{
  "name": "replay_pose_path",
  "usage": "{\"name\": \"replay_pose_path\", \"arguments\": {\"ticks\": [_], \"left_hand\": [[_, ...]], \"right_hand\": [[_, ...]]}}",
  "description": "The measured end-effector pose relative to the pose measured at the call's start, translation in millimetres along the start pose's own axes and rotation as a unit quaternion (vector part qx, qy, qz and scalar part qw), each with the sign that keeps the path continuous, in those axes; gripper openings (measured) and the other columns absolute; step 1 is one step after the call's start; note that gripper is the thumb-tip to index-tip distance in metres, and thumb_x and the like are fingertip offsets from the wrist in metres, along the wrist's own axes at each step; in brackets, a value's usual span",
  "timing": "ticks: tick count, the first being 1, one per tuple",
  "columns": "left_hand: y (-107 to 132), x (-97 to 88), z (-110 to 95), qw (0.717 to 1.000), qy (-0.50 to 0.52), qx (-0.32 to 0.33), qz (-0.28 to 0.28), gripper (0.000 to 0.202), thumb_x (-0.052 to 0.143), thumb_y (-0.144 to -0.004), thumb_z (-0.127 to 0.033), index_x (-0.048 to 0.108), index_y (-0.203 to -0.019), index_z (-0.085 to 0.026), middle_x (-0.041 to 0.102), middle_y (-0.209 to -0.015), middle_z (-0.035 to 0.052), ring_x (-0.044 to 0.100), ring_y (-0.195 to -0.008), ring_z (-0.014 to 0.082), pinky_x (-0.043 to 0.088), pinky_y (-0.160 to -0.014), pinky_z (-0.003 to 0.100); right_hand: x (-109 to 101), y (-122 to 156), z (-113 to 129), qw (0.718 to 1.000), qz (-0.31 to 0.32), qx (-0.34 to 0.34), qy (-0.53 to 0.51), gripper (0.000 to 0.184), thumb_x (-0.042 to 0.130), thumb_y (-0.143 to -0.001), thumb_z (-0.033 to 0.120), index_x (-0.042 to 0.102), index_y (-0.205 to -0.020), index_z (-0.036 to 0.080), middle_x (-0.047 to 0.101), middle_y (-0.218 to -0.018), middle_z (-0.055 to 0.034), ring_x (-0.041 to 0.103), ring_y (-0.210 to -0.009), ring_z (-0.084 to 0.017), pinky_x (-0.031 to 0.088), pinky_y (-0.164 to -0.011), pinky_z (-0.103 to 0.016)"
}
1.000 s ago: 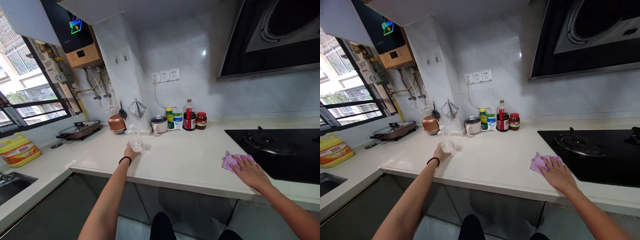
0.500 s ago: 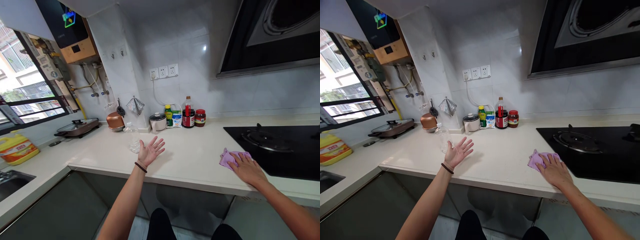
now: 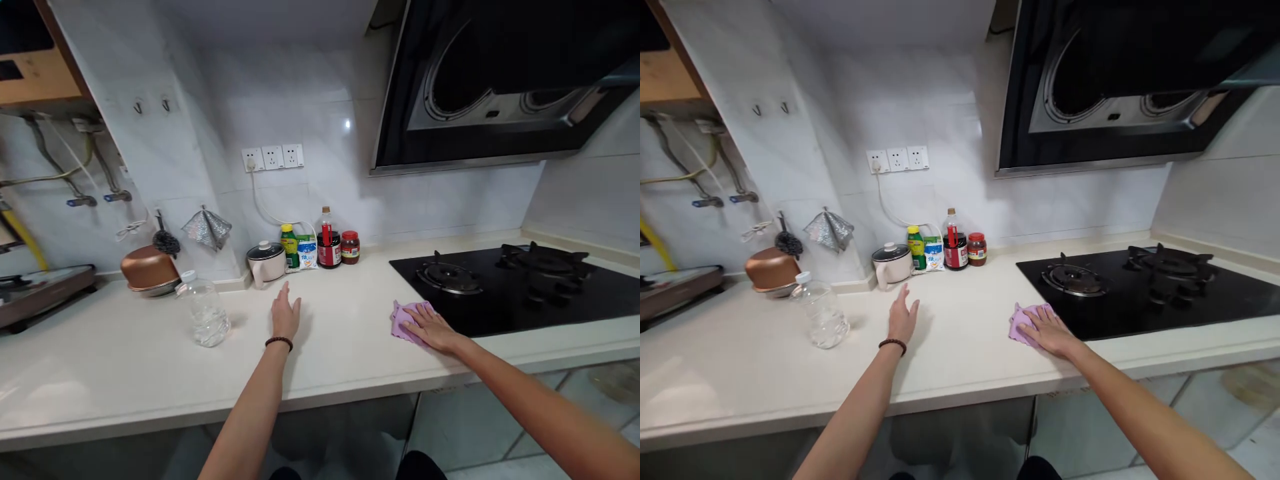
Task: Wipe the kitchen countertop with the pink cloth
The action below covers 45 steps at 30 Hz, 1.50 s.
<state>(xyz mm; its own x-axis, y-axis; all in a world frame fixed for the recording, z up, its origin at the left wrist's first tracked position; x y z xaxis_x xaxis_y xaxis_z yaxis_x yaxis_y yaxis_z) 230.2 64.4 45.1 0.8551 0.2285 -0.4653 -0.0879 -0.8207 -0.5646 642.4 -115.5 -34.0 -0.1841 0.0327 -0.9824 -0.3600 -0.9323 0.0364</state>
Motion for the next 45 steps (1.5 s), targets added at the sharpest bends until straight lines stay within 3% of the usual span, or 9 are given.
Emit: {"name": "replay_pose_path", "arguments": {"ticks": [4,7,15,19,25,29,33,41,45], "left_hand": [[-1.7,-10.1,17.1,0.999,0.006,-0.044,-0.031,0.037,0.051,-0.098,-0.033,0.067,-0.128,-0.019,0.069,-0.134,0.0137,0.06,-0.13,0.0276,0.044,-0.11,0.04],[0.3,-4.4,17.3,0.996,0.024,-0.078,0.019,0.035,0.044,-0.1,-0.041,0.071,-0.089,-0.022,0.077,-0.099,0.0093,0.069,-0.099,0.0252,0.05,-0.088,0.034],[2.3,11.2,-2.4,0.99,-0.106,-0.053,0.072,0.05,0.04,-0.101,-0.046,0.043,-0.057,-0.023,0.054,-0.055,0.0014,0.053,-0.061,0.0178,0.026,-0.06,0.03],[-1.1,20.4,-7.1,0.987,-0.115,-0.023,0.106,0.05,0.041,-0.1,-0.044,0.038,-0.056,-0.023,0.051,-0.052,0.0017,0.051,-0.058,0.0177,0.023,-0.06,0.031],[-2.7,18.9,1.3,0.984,-0.143,-0.028,0.107,0.047,0.041,-0.1,-0.043,0.042,-0.056,-0.023,0.057,-0.055,0.0031,0.053,-0.06,0.0178,0.024,-0.06,0.03],[-3.9,15.1,10.6,0.984,-0.14,-0.028,0.106,0.046,0.04,-0.098,-0.043,0.042,-0.056,-0.023,0.055,-0.056,0.0027,0.053,-0.06,0.0176,0.026,-0.061,0.029],[-3.9,13.8,16.8,0.987,-0.128,-0.03,0.095,0.048,0.039,-0.096,-0.048,0.033,-0.055,-0.023,0.04,-0.05,-0.0011,0.044,-0.054,0.0164,0.025,-0.059,0.03],[-0.2,19.2,10.0,0.989,-0.098,-0.019,0.112,0.049,0.037,-0.092,-0.053,0.024,-0.057,-0.023,0.027,-0.051,-0.0031,0.03,-0.051,0.0153,0.023,-0.058,0.031],[1.2,22.0,7.3,0.988,-0.092,-0.017,0.126,0.049,0.037,-0.092,-0.054,0.024,-0.057,-0.023,0.027,-0.052,-0.0027,0.03,-0.052,0.0155,0.022,-0.058,0.032]], "right_hand": [[-12.5,-30.0,5.1,0.999,-0.018,0.037,0.007,0.089,0.019,-0.094,0.077,0.037,-0.162,0.022,0.027,-0.169,-0.0133,0.014,-0.158,-0.039,0.022,-0.126,-0.057],[-20.0,-61.2,23.4,0.997,-0.05,0.056,0.027,0.082,0.023,-0.098,0.069,0.039,-0.159,0.016,0.03,-0.167,-0.0187,0.019,-0.156,-0.043,0.021,-0.125,-0.058],[-41.9,-145.6,79.3,0.997,-0.059,0.037,0.033,0.077,0.027,-0.102,0.061,0.036,-0.157,0.008,0.029,-0.165,-0.0264,0.022,-0.153,-0.043,0.021,-0.121,-0.058],[-41.0,-177.8,152.5,0.999,-0.035,-0.03,0.024,0.079,0.026,-0.103,0.061,0.03,-0.16,0.006,0.024,-0.167,-0.0253,0.017,-0.155,-0.042,0.016,-0.123,-0.058],[-4.7,-177.7,323.5,0.965,0.036,-0.258,-0.002,0.081,0.036,-0.098,0.074,0.03,-0.163,0.027,0.018,-0.173,-0.0064,0.008,-0.16,-0.029,0.008,-0.128,-0.046],[8.4,-166.3,370.2,0.93,0.068,-0.362,-0.007,0.078,0.041,-0.096,0.075,0.032,-0.162,0.036,0.015,-0.174,0.0031,0.004,-0.16,-0.021,0.004,-0.128,-0.04],[-1.1,-182.7,318.0,0.936,0.066,-0.345,-0.002,0.078,0.035,-0.098,0.074,0.028,-0.164,0.032,0.015,-0.174,0.0011,0.007,-0.16,-0.023,0.003,-0.129,-0.044],[-35.9,-236.2,109.3,0.994,0.003,-0.106,0.029,0.076,0.022,-0.103,0.064,0.022,-0.166,0.02,0.016,-0.173,-0.0116,0.008,-0.159,-0.032,0.01,-0.127,-0.053],[-43.3,-260.4,61.9,0.998,-0.028,-0.036,0.044,0.072,0.022,-0.104,0.059,0.026,-0.164,0.018,0.023,-0.17,-0.0136,0.014,-0.158,-0.034,0.013,-0.126,-0.052]]}}
Point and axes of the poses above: each hand's wrist, its own y-axis away from the middle knuckle, its own x-axis out of the palm, z = x × y, the point moved 4 cm from there along -y, towards the middle knuckle
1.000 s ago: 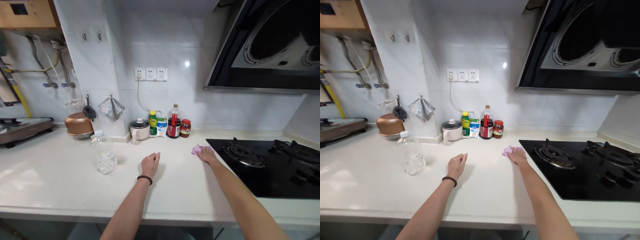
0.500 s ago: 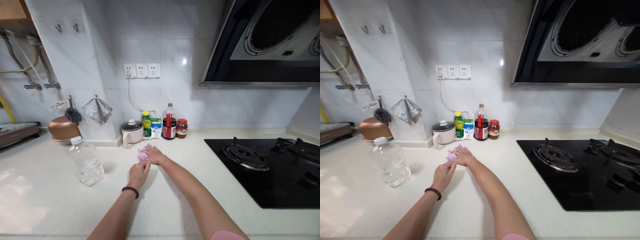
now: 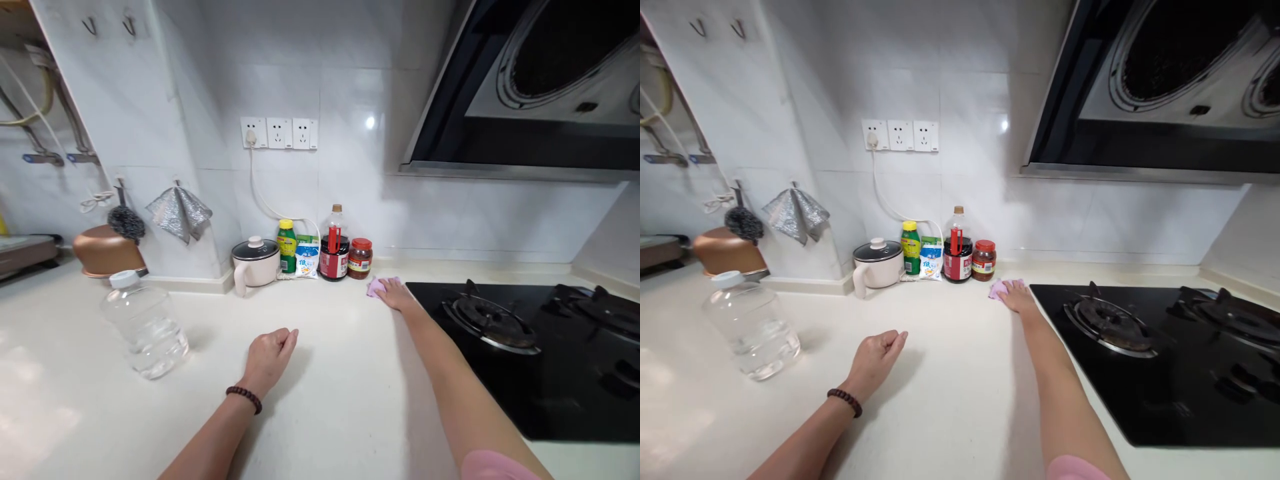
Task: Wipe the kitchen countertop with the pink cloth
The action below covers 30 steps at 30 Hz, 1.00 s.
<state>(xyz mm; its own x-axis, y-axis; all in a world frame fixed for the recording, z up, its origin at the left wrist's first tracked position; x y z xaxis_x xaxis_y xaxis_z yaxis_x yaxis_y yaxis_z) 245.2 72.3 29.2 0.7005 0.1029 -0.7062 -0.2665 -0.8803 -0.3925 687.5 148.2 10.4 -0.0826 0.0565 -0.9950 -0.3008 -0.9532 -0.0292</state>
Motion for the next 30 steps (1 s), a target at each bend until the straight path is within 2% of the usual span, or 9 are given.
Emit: {"name": "replay_pose_path", "arguments": {"ticks": [3,7,10,13,20,26,30], "left_hand": [[-0.9,1.3,0.9,1.0,-0.004,-0.008,0.008,0.049,0.037,-0.092,-0.053,0.024,-0.057,-0.022,0.027,-0.052,-0.0026,0.029,-0.052,0.0153,0.02,-0.058,0.032],[-2.9,1.3,4.0,1.0,-0.013,-0.015,0.012,0.047,0.036,-0.094,-0.05,0.024,-0.058,-0.022,0.026,-0.052,-0.0031,0.027,-0.053,0.0149,0.02,-0.058,0.032],[-3.4,-1.1,5.8,1.0,-0.014,-0.015,0.007,0.045,0.035,-0.094,-0.048,0.024,-0.059,-0.022,0.026,-0.053,-0.0034,0.026,-0.054,0.0145,0.02,-0.059,0.031],[-3.6,-4.4,7.3,1.0,-0.012,-0.018,0.0,0.045,0.035,-0.094,-0.048,0.025,-0.059,-0.022,0.027,-0.053,-0.0032,0.027,-0.055,0.0144,0.021,-0.06,0.031],[-6.7,-6.7,11.1,1.0,-0.001,-0.029,-0.011,0.046,0.038,-0.092,-0.052,0.029,-0.058,-0.023,0.031,-0.053,-0.0025,0.032,-0.055,0.0149,0.022,-0.06,0.03],[-6.8,-8.2,10.6,0.999,0.018,-0.032,-0.016,0.045,0.039,-0.091,-0.051,0.032,-0.056,-0.023,0.033,-0.053,-0.0022,0.033,-0.055,0.0154,0.023,-0.061,0.03],[-6.0,-11.2,10.1,0.998,0.037,-0.042,-0.02,0.045,0.04,-0.091,-0.051,0.033,-0.056,-0.023,0.034,-0.053,-0.0018,0.035,-0.056,0.0156,0.023,-0.061,0.03]], "right_hand": [[0.5,-17.7,-9.5,1.0,-0.014,0.023,0.004,0.073,0.024,-0.103,0.058,0.029,-0.163,0.016,0.027,-0.168,-0.0167,0.016,-0.157,-0.036,0.016,-0.126,-0.053],[2.2,-30.5,-10.7,0.999,-0.024,0.036,0.007,0.074,0.026,-0.102,0.058,0.032,-0.162,0.015,0.029,-0.167,-0.0181,0.017,-0.157,-0.038,0.018,-0.126,-0.054],[3.6,-25.7,-12.5,0.999,-0.025,0.04,0.012,0.074,0.028,-0.101,0.059,0.033,-0.162,0.017,0.028,-0.168,-0.0163,0.017,-0.157,-0.037,0.019,-0.126,-0.053],[6.0,-8.0,-17.3,0.999,-0.02,0.039,0.02,0.073,0.028,-0.101,0.061,0.032,-0.163,0.021,0.027,-0.169,-0.0142,0.017,-0.158,-0.036,0.022,-0.125,-0.052],[14.5,70.3,-31.4,0.999,-0.007,0.021,0.027,0.073,0.027,-0.103,0.063,0.026,-0.165,0.026,0.023,-0.171,-0.0104,0.014,-0.159,-0.032,0.02,-0.126,-0.046],[18.3,159.0,-38.8,1.0,0.006,0.003,0.027,0.075,0.03,-0.102,0.066,0.026,-0.166,0.026,0.019,-0.173,-0.0099,0.012,-0.16,-0.031,0.019,-0.128,-0.045],[20.6,224.6,-44.4,0.999,-0.013,-0.026,0.022,0.079,0.03,-0.101,0.069,0.029,-0.165,0.022,0.018,-0.172,-0.0118,0.01,-0.16,-0.031,0.019,-0.129,-0.047]]}}
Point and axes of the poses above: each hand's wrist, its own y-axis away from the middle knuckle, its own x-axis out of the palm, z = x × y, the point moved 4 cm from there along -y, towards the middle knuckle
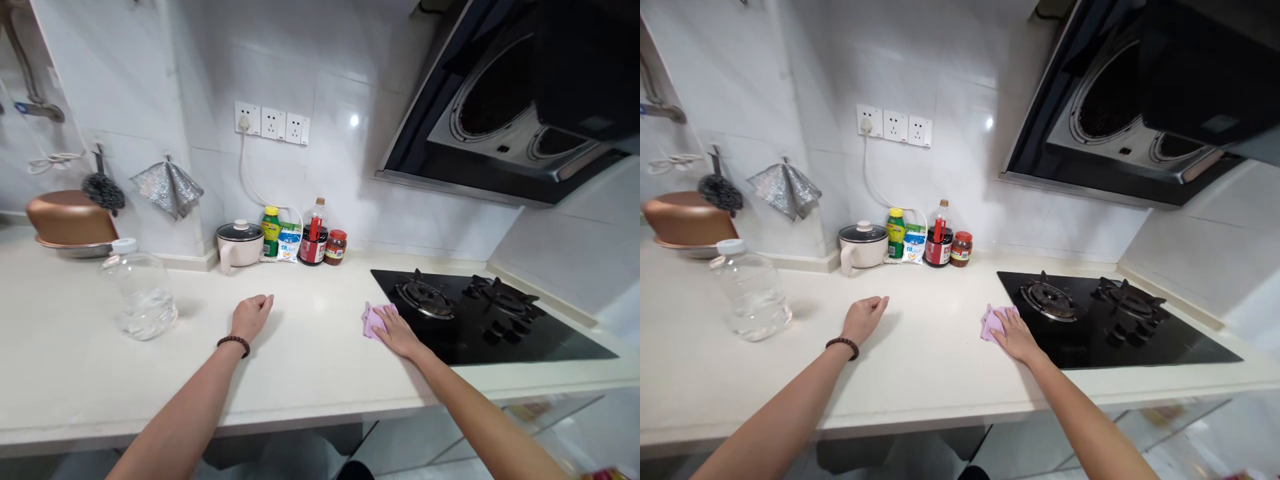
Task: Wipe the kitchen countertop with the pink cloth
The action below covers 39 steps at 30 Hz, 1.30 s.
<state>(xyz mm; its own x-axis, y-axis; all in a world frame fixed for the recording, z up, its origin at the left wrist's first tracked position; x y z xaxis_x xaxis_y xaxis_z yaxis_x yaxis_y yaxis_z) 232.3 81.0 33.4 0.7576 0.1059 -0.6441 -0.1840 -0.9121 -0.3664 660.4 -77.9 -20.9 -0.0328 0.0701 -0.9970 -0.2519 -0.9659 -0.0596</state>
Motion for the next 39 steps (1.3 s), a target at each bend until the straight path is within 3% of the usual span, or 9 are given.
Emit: {"name": "replay_pose_path", "arguments": {"ticks": [7,10,13,18,24,30,35,39], "left_hand": [[-0.9,0.1,-2.5,1.0,0.018,-0.002,-0.002,0.044,0.04,-0.091,-0.049,0.032,-0.055,-0.023,0.035,-0.053,-0.0014,0.033,-0.055,0.0155,0.023,-0.06,0.031],[-0.5,3.8,-7.2,1.0,0.021,0.013,0.007,0.044,0.039,-0.091,-0.05,0.032,-0.056,-0.023,0.035,-0.052,-0.0011,0.033,-0.055,0.0159,0.022,-0.06,0.031],[0.6,8.9,-13.0,0.999,0.024,0.027,0.019,0.045,0.039,-0.092,-0.05,0.032,-0.057,-0.023,0.036,-0.052,-0.0011,0.033,-0.055,0.0158,0.022,-0.06,0.031],[2.5,15.0,-20.2,0.998,0.026,0.046,0.034,0.046,0.038,-0.094,-0.049,0.032,-0.056,-0.023,0.037,-0.052,-0.0013,0.034,-0.054,0.0151,0.022,-0.06,0.031],[3.3,14.7,-19.5,0.998,0.009,0.05,0.042,0.048,0.038,-0.097,-0.046,0.036,-0.055,-0.022,0.045,-0.053,0.0005,0.042,-0.056,0.0154,0.022,-0.061,0.032],[6.6,13.2,-22.3,0.998,-0.016,0.047,0.05,0.05,0.04,-0.099,-0.044,0.044,-0.054,-0.022,0.049,-0.052,0.0014,0.045,-0.057,0.0155,0.022,-0.059,0.032],[8.5,15.1,-23.6,0.996,-0.035,0.062,0.055,0.051,0.042,-0.1,-0.042,0.051,-0.055,-0.021,0.054,-0.054,0.0019,0.046,-0.056,0.0151,0.023,-0.06,0.033],[6.5,16.7,-19.3,0.994,-0.055,0.067,0.062,0.051,0.042,-0.102,-0.043,0.058,-0.058,-0.021,0.059,-0.057,0.0022,0.048,-0.056,0.015,0.024,-0.06,0.033]], "right_hand": [[4.3,102.9,3.6,0.998,0.005,-0.064,-0.011,0.082,0.029,-0.1,0.075,0.03,-0.165,0.026,0.013,-0.173,-0.0084,0.008,-0.16,-0.03,0.019,-0.129,-0.05],[4.2,118.8,7.3,0.997,0.016,-0.078,-0.012,0.08,0.031,-0.1,0.074,0.027,-0.166,0.029,0.01,-0.173,-0.0059,0.005,-0.16,-0.029,0.019,-0.129,-0.051],[0.5,110.1,14.8,0.995,0.027,-0.091,-0.014,0.079,0.031,-0.1,0.074,0.026,-0.166,0.03,0.009,-0.174,-0.0051,0.002,-0.16,-0.028,0.017,-0.13,-0.052],[-5.4,47.6,43.6,0.992,0.053,-0.115,-0.02,0.082,0.031,-0.099,0.076,0.027,-0.166,0.028,0.009,-0.174,-0.0065,0.001,-0.16,-0.028,0.015,-0.13,-0.049],[0.2,-70.4,84.6,0.992,0.048,-0.12,0.002,0.08,0.029,-0.1,0.073,0.026,-0.166,0.027,0.012,-0.174,-0.0093,0.004,-0.16,-0.03,0.019,-0.128,-0.049],[7.7,-172.3,106.7,0.996,0.031,-0.079,0.024,0.075,0.028,-0.102,0.067,0.025,-0.166,0.027,0.019,-0.173,-0.0088,0.012,-0.16,-0.031,0.022,-0.126,-0.048],[10.9,-227.9,115.5,0.998,0.016,-0.055,0.017,0.075,0.024,-0.103,0.066,0.025,-0.166,0.025,0.019,-0.172,-0.0102,0.016,-0.159,-0.032,0.021,-0.126,-0.05],[10.3,-251.8,120.2,1.0,0.003,-0.023,0.012,0.078,0.021,-0.101,0.068,0.026,-0.166,0.024,0.022,-0.171,-0.0135,0.019,-0.157,-0.036,0.023,-0.124,-0.054]]}}
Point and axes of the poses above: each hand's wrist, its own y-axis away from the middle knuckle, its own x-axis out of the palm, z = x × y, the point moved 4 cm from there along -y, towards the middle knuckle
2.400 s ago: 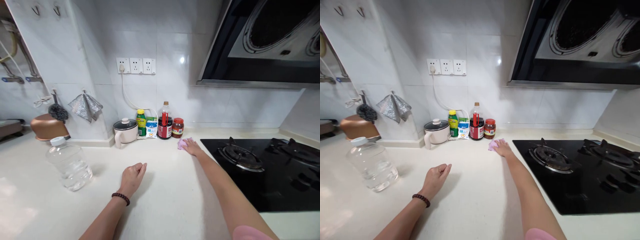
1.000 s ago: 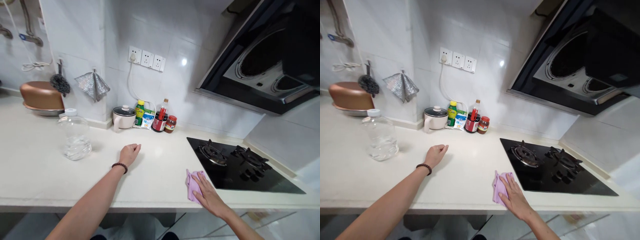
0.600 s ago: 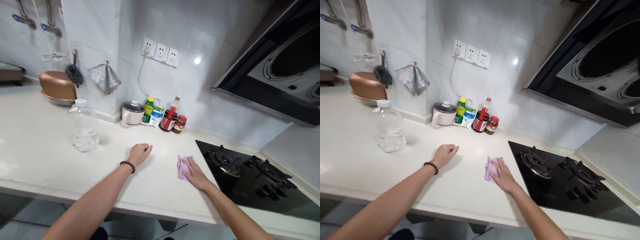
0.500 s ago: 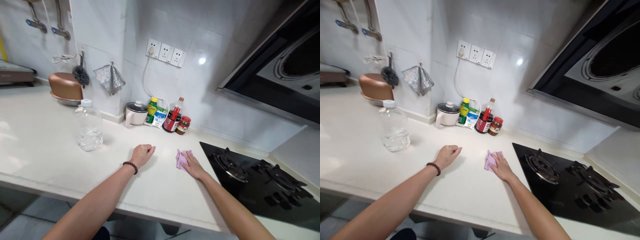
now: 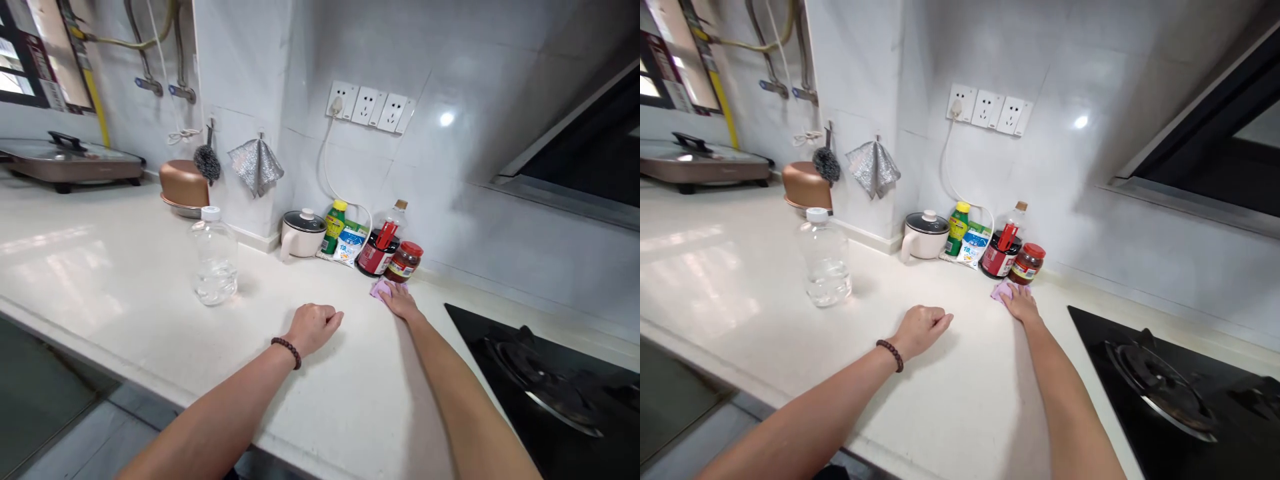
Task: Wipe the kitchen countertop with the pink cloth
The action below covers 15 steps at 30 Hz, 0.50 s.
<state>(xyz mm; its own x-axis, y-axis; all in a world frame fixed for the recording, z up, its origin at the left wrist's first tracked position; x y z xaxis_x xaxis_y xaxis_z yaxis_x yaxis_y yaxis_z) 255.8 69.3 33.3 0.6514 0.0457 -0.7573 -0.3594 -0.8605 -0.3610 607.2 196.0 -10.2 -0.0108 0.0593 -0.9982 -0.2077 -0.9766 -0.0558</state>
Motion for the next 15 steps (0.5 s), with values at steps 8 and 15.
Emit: {"name": "replay_pose_path", "arguments": {"ticks": [8,15], "left_hand": [[-3.1,-6.5,6.2,0.999,-0.032,-0.03,0.003,0.049,0.043,-0.104,-0.042,0.065,-0.065,-0.021,0.068,-0.064,0.0052,0.058,-0.063,0.017,0.025,-0.061,0.031],[-4.0,-13.4,8.4,0.999,-0.026,-0.047,-0.009,0.048,0.042,-0.104,-0.042,0.068,-0.069,-0.021,0.073,-0.072,0.0069,0.062,-0.071,0.0192,0.027,-0.063,0.031]], "right_hand": [[-8.2,21.8,11.2,1.0,0.0,0.011,0.001,0.076,0.022,-0.103,0.065,0.027,-0.165,0.023,0.023,-0.17,-0.0149,0.021,-0.157,-0.038,0.025,-0.123,-0.055],[-4.0,112.9,23.0,0.998,0.02,-0.06,0.015,0.072,0.026,-0.104,0.064,0.025,-0.166,0.027,0.019,-0.173,-0.0081,0.014,-0.159,-0.031,0.022,-0.127,-0.048]]}}
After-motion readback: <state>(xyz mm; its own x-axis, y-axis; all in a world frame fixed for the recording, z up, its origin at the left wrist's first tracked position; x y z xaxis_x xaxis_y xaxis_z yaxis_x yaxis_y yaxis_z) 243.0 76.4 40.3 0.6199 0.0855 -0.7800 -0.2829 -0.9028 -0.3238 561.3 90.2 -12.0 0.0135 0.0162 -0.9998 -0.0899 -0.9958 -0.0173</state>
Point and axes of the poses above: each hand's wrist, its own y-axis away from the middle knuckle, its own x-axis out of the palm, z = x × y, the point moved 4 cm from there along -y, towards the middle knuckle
